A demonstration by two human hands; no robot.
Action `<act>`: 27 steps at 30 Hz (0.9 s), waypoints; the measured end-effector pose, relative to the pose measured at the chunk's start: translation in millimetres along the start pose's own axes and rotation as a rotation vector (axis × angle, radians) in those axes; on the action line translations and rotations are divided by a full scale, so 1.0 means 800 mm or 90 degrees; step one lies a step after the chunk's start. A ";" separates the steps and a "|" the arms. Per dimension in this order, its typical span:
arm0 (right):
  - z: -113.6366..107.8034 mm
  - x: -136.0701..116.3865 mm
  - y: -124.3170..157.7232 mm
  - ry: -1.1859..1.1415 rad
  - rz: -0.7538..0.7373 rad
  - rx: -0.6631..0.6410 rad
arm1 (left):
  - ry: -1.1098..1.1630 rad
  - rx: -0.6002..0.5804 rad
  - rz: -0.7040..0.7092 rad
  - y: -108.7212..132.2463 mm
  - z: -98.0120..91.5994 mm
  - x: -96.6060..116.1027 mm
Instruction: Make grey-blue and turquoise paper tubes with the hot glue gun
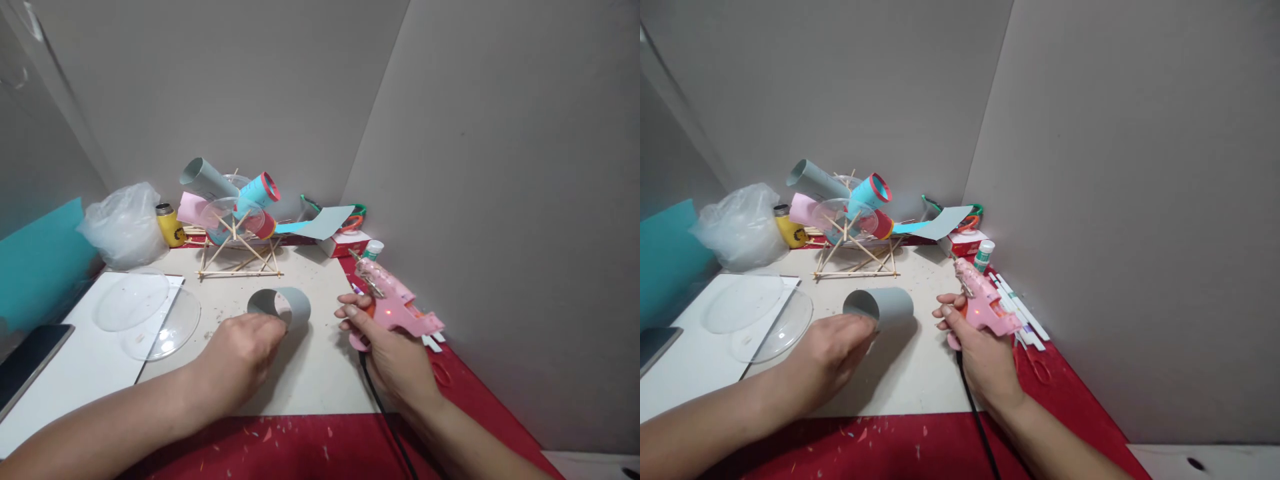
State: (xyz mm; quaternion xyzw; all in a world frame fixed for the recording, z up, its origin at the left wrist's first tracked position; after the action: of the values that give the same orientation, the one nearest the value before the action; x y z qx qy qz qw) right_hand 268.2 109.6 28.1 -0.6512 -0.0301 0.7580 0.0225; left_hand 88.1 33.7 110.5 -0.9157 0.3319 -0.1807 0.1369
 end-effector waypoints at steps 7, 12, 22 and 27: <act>0.002 0.011 -0.002 -0.061 0.045 -0.004 | 0.004 -0.314 -0.155 -0.025 0.016 -0.032; 0.005 0.016 0.000 -0.036 0.062 -0.030 | 0.007 -0.358 -0.178 -0.044 0.026 -0.050; 0.008 0.018 -0.001 -0.017 0.053 -0.038 | 0.073 -0.344 -0.147 -0.051 0.020 -0.049; 0.009 0.016 0.000 -0.018 0.056 -0.031 | 0.111 -0.313 -0.130 -0.048 0.019 -0.049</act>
State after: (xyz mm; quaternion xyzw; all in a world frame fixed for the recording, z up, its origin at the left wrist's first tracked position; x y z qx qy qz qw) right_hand 259.3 110.6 16.9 -0.6414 -0.0205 0.7665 -0.0271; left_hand 88.2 89.8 101.4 -0.9311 0.2821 -0.1858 -0.1378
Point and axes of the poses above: each hand's wrist, its own y-axis away from the middle knuckle, its own z-axis out of the palm, x = y × z, the point moved 10 cm from there along -y, towards the middle knuckle, and after that the axes turned 6 degrees about -x, right-handed, at the moved point
